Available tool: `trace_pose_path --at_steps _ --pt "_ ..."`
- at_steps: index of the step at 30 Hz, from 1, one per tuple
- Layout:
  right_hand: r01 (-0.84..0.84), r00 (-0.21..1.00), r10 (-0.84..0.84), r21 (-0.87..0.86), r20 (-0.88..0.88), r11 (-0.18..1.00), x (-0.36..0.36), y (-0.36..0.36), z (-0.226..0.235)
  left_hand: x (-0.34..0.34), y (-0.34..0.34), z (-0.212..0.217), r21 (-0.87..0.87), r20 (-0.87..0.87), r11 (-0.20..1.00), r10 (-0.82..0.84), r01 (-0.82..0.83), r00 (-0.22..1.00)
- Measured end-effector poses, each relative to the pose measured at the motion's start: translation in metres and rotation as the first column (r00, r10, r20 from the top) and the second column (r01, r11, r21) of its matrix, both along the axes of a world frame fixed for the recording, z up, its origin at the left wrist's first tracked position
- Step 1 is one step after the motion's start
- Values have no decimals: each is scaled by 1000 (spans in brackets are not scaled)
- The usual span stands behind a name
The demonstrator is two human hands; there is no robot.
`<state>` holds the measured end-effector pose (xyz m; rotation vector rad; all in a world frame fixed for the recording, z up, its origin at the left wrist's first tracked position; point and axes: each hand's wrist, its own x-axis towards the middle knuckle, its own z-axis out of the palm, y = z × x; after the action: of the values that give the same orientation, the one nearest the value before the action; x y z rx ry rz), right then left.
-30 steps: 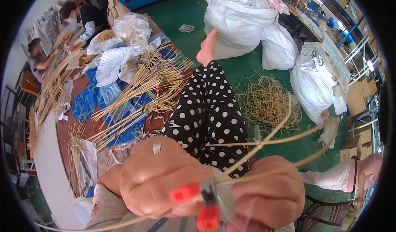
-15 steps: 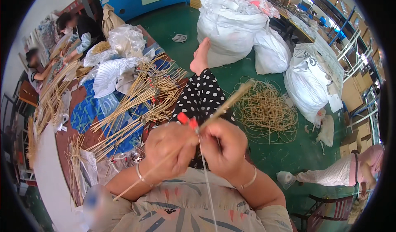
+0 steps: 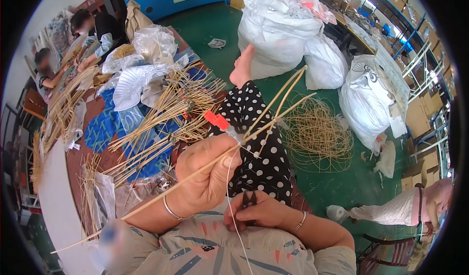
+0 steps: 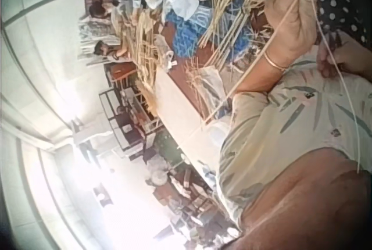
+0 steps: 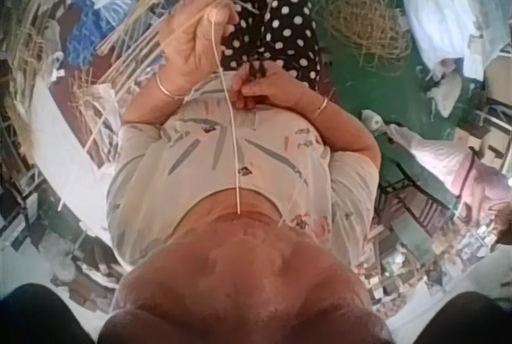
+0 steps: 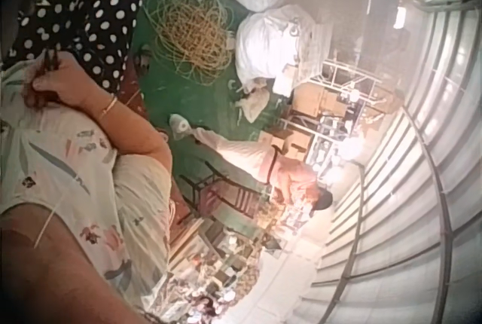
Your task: The person sits on the floor and weaves thin bamboo strips together using a red-handled tool to secure the structure. They repeatedly wrap a thin string around the bamboo frame and pull it tight to bind the pieces.
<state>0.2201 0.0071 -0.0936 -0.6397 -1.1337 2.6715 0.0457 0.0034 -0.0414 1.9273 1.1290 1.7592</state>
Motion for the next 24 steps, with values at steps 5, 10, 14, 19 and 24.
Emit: trace_pose_path --at_steps 5,10,14,19,24 --pt "202 978 -195 -96 72 975 2 3 -2 6 -1 2 35 -7 999 27 -26 1000" --pt "502 821 -472 799 -320 331 -6 26 41 10 0 -1 -4 -18 998 65 -65 998" --pt "461 646 -537 838 -542 -292 -17 32 51 17 0 -5 26 38 998 62 -63 997" --pt "479 582 -520 780 -625 -402 -27 37 44 21 0 -4 -102 104 995 21 -10 994" --pt "470 559 -512 758 -652 -453 -30 41 38 24 0 -4 -192 191 981 3 34 982"
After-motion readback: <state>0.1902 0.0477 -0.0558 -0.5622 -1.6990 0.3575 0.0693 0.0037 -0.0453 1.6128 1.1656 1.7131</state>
